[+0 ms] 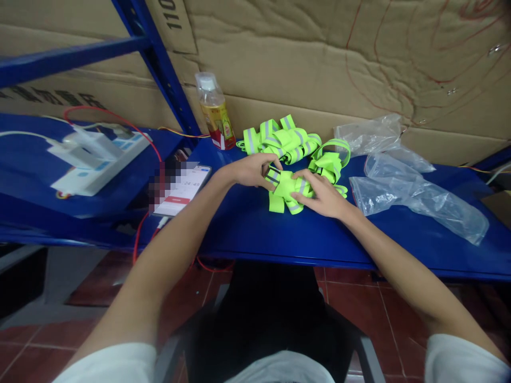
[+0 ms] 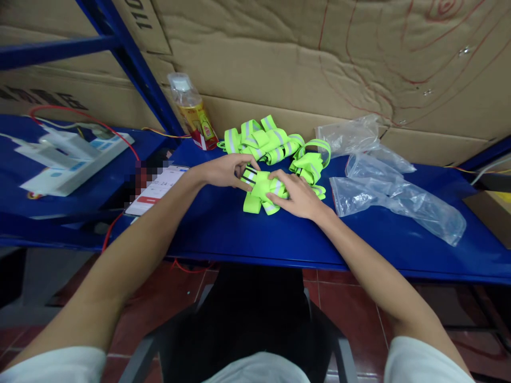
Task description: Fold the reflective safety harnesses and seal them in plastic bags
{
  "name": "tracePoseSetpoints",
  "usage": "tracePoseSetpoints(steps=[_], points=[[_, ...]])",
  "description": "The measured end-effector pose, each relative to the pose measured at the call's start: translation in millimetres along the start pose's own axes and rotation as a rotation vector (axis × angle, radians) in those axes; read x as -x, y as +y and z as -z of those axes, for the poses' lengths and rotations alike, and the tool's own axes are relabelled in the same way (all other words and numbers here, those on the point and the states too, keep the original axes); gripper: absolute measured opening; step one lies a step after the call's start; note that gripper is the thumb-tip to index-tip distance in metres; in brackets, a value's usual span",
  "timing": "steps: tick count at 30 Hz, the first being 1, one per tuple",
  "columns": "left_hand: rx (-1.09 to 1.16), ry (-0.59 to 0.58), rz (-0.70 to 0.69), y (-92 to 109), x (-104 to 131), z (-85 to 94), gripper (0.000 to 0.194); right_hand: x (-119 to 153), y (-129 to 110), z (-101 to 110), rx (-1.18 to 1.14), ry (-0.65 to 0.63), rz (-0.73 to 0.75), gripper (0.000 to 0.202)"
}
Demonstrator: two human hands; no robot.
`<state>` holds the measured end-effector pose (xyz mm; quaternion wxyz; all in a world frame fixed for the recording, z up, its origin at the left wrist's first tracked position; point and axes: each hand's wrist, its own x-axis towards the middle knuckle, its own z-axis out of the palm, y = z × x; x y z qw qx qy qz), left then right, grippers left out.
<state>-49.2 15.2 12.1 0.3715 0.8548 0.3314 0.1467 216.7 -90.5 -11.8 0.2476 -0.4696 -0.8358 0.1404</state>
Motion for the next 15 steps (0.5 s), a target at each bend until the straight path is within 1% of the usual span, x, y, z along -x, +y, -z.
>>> tracePoseSetpoints(steps=[2,4,6,7,9,11,12,13,15], points=[[-0.024,0.024,-0.056,4.0,1.9,0.1,0.055,-1.1,1.6,-0.8,-0.063,0.031,0.010,0.057],[0.008,0.009,-0.065,6.1,4.2,0.4,0.062,-2.5,5.3,-2.3,-0.099,0.068,0.035,0.065],[0.062,-0.033,-0.039,6.7,6.1,0.7,0.070,-3.7,9.1,-4.5,-0.083,0.089,0.063,0.059],[0.090,-0.056,-0.017,6.6,6.5,0.8,0.070,-4.2,10.5,-5.8,-0.070,0.098,0.082,0.054],[0.136,-0.119,0.025,6.1,5.8,0.4,0.060,-4.6,12.1,-8.5,-0.053,0.119,0.133,0.044],[0.119,-0.157,0.018,6.0,3.5,-1.1,0.047,-4.1,11.4,-10.6,-0.038,0.142,0.184,0.039],[0.069,-0.138,-0.013,6.3,1.9,-2.3,0.042,-3.5,10.3,-10.9,-0.028,0.148,0.195,0.039],[0.000,-0.087,-0.061,6.7,0.3,-3.8,0.040,-2.8,8.7,-10.8,-0.016,0.149,0.187,0.039],[-0.148,0.049,-0.179,7.8,-2.5,-7.3,0.036,-1.0,4.6,-8.6,0.018,0.132,0.125,0.047]])
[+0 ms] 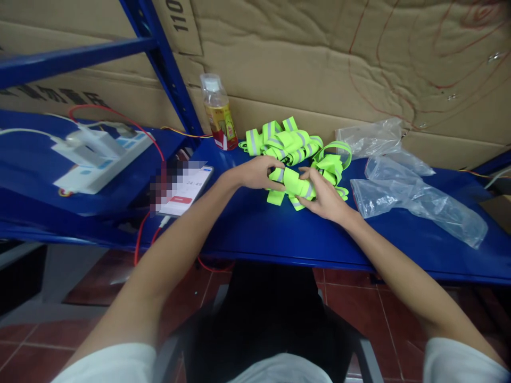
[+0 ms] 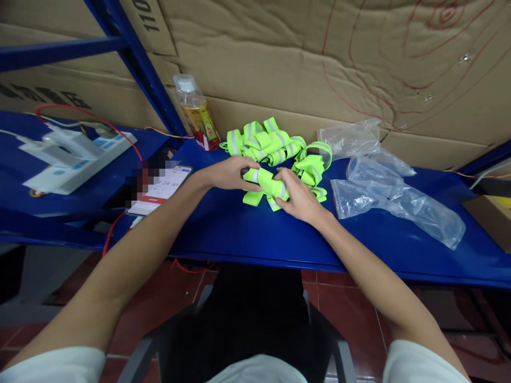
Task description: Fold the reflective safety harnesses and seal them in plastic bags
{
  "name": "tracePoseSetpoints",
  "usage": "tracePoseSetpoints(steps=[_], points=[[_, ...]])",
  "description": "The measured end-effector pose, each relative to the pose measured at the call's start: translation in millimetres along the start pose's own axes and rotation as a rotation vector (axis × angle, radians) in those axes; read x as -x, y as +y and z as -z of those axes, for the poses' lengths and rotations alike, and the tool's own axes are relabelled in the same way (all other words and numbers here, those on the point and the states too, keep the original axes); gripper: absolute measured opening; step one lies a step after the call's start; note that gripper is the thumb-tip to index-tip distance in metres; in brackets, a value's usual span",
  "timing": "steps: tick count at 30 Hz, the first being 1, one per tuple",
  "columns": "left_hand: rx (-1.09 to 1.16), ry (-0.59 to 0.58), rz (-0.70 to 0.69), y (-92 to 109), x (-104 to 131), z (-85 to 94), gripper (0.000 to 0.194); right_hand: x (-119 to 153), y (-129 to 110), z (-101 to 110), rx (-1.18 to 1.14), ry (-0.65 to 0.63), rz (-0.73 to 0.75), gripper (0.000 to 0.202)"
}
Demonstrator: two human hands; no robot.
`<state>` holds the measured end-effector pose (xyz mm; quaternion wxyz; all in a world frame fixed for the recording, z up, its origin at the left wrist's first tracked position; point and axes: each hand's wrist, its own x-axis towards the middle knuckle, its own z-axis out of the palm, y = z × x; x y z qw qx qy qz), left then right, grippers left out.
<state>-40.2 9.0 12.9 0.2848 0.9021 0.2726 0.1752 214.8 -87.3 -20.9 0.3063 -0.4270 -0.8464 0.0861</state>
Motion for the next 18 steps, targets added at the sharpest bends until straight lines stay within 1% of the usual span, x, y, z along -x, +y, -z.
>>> tracePoseSetpoints(steps=[2,4,5,9,11,12,14,16,18], points=[[-0.090,0.081,-0.094,0.8,-2.0,-3.6,0.035,1.1,-4.1,3.9,0.052,-0.033,-0.067,0.065],[-0.113,0.090,-0.137,0.7,-3.3,-6.9,0.034,2.4,-6.4,7.4,0.120,-0.074,-0.089,0.080],[-0.118,0.091,-0.141,0.3,-3.8,-8.3,0.033,3.3,-6.9,8.5,0.149,-0.098,-0.081,0.083],[-0.141,0.102,-0.119,-2.0,-5.4,-11.4,0.029,6.5,-8.3,8.2,0.174,-0.165,-0.025,0.082],[-0.145,0.095,-0.100,-2.8,-5.1,-10.7,0.027,7.1,-9.9,6.5,0.178,-0.167,-0.027,0.083],[-0.143,0.074,-0.083,-3.3,-4.3,-9.6,0.028,7.1,-10.7,5.6,0.186,-0.167,-0.037,0.084],[-0.136,0.001,-0.037,-4.9,-2.0,-6.6,0.040,6.6,-11.4,4.2,0.198,-0.169,-0.062,0.084],[-0.137,-0.064,0.007,-7.9,0.5,-3.6,0.062,6.0,-10.7,3.6,0.187,-0.178,-0.080,0.082],[-0.153,-0.081,0.028,-11.8,1.5,-1.9,0.078,5.5,-9.5,3.9,0.157,-0.177,-0.091,0.078]])
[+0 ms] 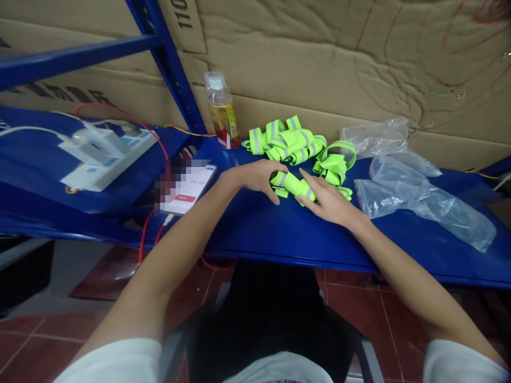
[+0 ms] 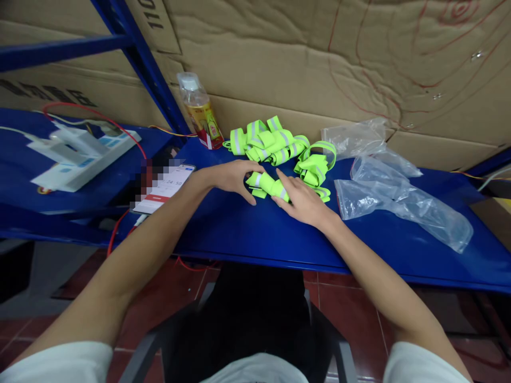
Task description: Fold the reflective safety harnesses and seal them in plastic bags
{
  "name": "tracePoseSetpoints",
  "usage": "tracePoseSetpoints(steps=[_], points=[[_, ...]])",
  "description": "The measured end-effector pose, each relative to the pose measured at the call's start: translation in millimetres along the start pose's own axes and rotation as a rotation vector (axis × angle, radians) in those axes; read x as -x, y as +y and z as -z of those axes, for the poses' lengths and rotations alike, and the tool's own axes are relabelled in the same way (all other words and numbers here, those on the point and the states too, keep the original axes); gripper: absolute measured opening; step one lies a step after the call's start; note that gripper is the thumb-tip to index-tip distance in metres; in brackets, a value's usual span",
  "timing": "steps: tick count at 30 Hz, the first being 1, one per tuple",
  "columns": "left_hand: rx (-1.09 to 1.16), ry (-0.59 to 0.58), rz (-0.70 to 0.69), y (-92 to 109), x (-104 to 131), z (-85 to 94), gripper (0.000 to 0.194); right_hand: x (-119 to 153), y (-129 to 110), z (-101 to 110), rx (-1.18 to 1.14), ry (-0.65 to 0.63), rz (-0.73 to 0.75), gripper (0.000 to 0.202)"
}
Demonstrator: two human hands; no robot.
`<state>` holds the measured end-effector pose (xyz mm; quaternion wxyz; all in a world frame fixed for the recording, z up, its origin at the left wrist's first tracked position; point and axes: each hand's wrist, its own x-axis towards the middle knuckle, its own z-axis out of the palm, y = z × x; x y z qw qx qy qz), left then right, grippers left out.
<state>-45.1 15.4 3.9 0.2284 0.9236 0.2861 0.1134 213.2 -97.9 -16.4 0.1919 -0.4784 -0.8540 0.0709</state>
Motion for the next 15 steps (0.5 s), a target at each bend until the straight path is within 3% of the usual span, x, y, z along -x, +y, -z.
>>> tracePoseSetpoints(steps=[4,8,15], points=[[-0.044,0.048,-0.039,-4.4,-3.7,-2.1,0.069,-1.0,1.4,2.3,-0.091,0.084,0.069,0.072],[-0.074,0.090,-0.077,1.3,-6.3,-4.5,0.058,-2.1,1.3,4.1,-0.034,0.091,0.106,0.048],[0.000,0.127,-0.179,21.2,2.7,-7.8,0.098,-3.0,2.3,1.9,0.016,0.100,0.080,0.039]])
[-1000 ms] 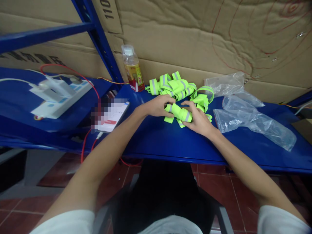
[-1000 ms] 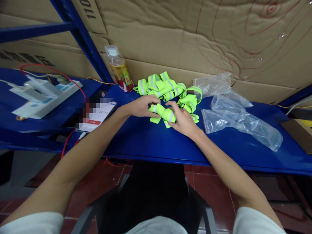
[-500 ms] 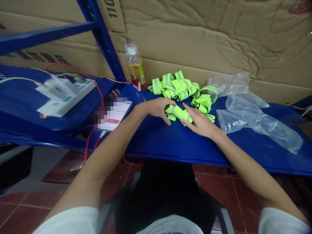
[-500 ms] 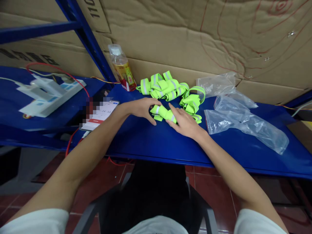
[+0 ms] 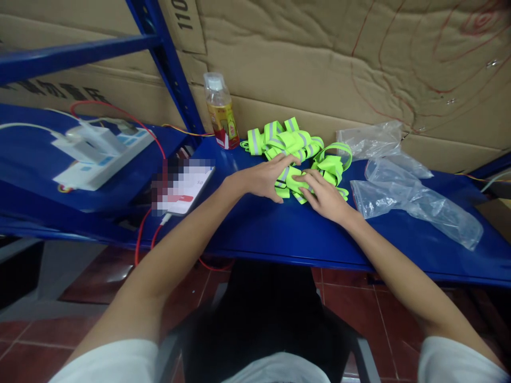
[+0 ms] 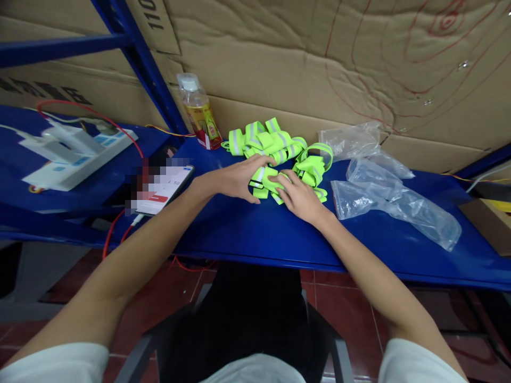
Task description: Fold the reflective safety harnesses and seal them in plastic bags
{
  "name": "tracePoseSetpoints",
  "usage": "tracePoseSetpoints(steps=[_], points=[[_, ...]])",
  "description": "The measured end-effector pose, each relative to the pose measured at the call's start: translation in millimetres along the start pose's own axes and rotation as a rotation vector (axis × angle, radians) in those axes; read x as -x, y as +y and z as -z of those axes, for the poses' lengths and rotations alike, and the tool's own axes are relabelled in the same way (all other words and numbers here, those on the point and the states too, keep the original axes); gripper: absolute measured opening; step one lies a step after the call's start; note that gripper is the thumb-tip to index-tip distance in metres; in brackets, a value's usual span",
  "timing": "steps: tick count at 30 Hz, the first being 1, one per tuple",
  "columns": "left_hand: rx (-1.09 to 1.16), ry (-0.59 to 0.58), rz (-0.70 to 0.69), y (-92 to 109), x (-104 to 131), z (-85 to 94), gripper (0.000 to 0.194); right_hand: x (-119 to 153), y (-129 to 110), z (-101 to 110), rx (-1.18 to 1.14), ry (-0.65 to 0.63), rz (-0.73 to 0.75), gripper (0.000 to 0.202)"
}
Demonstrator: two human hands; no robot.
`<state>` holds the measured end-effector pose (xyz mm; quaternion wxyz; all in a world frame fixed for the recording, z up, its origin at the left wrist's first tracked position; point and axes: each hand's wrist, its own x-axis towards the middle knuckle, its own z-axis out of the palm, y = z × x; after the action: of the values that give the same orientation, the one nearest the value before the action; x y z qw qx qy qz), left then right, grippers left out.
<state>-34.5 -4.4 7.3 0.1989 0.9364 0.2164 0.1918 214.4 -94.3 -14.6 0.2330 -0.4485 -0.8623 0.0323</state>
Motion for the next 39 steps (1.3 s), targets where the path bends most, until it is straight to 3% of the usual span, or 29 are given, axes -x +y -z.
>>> tracePoseSetpoints(steps=[2,6,9,14,19,25,32,39], points=[[-0.020,0.030,-0.008,5.3,1.9,0.3,0.089,0.0,0.9,-0.6,-0.015,0.009,0.000,0.038],[-0.110,-0.032,-0.009,11.9,2.7,2.4,0.036,-0.6,3.2,-1.1,-0.036,0.011,0.000,0.034],[-0.153,-0.060,-0.007,13.6,1.8,2.3,0.012,-1.4,5.0,-0.7,-0.061,0.022,0.021,0.033],[-0.172,-0.022,0.008,13.6,0.9,2.3,0.014,-1.0,5.5,0.0,-0.071,0.001,0.025,0.038],[-0.133,0.011,-0.020,14.3,1.3,10.7,0.011,0.5,7.4,-1.3,-0.046,-0.004,0.026,0.069],[-0.090,0.045,-0.053,19.5,0.6,15.2,0.015,-0.7,11.5,-1.2,-0.063,0.004,0.068,0.051],[-0.099,0.084,0.003,21.1,1.1,15.2,0.017,-1.7,14.1,-2.7,-0.113,0.017,0.083,0.036],[0.035,0.166,-0.006,5.1,-4.1,0.3,0.020,-0.4,10.9,6.2,-0.157,-0.007,0.077,0.054]])
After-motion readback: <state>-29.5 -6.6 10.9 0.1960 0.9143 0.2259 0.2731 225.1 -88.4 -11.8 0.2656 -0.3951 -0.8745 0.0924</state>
